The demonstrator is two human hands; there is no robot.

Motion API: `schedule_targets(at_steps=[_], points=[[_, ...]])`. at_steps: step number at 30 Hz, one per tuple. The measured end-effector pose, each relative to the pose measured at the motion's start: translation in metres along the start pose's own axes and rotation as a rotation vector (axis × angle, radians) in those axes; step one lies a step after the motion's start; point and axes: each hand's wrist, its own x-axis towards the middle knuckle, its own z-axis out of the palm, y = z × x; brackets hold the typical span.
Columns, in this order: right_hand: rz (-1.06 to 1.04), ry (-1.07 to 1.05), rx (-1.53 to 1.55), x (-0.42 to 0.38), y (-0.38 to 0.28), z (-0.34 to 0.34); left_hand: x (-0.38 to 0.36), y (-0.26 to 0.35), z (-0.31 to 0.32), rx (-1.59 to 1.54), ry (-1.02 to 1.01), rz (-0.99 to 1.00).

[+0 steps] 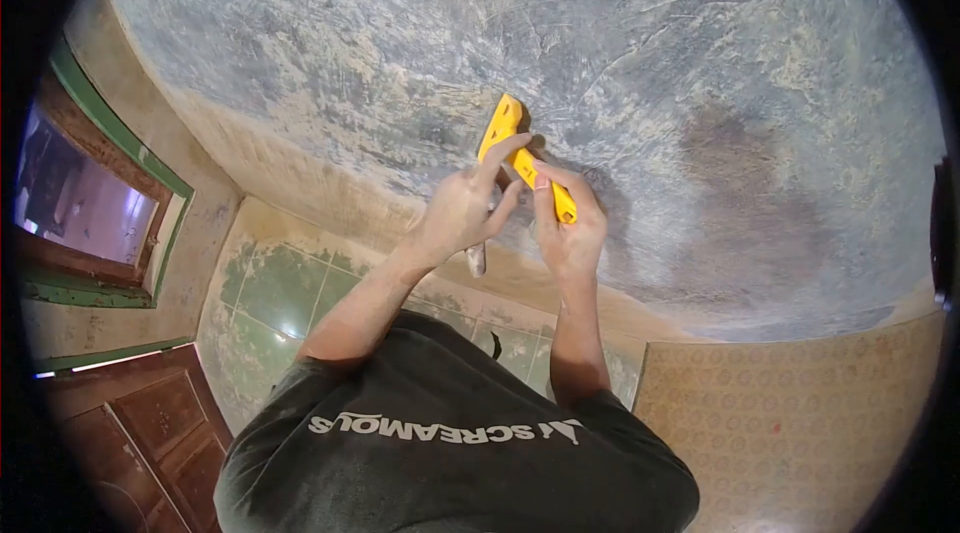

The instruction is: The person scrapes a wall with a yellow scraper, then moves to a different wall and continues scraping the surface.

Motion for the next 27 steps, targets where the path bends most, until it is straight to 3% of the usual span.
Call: schedule_targets(at_steps=[2,4,6,13,15,17,19,23,24,25,27], points=[[-0.025,0.130,-0.034,0.001,0.006,0.001,0.013,0.011,0.004,0.148,-0.086,0.027],[0.036,0.138,-0.028,0.007,0.006,-0.001,0.022,0.015,0.015,0.154,-0.150,-0.072],[-0.305,0.240,0.037,0.024,0.007,-0.005,0.027,0.014,0.027,0.100,-0.119,-0.092],[-0.496,0.072,0.182,0.063,0.010,-0.016,0.040,0.016,0.047,-0.042,0.113,0.187],[-0.557,-0.002,0.218,0.065,0.015,-0.019,0.036,0.026,0.039,-0.057,0.051,0.063],[-0.588,0.106,0.186,0.066,0.017,-0.023,0.032,0.035,0.038,-0.086,-0.006,-0.047],[-0.640,0.135,0.193,0.067,0.014,-0.020,0.027,0.036,0.038,0.201,0.052,-0.051],[-0.727,0.229,0.132,0.066,0.009,-0.027,0.039,0.043,0.047,0.333,0.142,0.015],[-0.774,0.286,0.108,0.066,0.005,-0.029,0.044,0.050,0.048,0.407,0.057,0.016],[-0.587,0.307,0.109,0.060,-0.002,-0.032,0.049,0.053,0.046,0.482,-0.027,0.019],[-0.639,0.290,0.116,0.060,0.006,-0.024,0.048,0.051,0.040,0.472,-0.033,-0.011]])
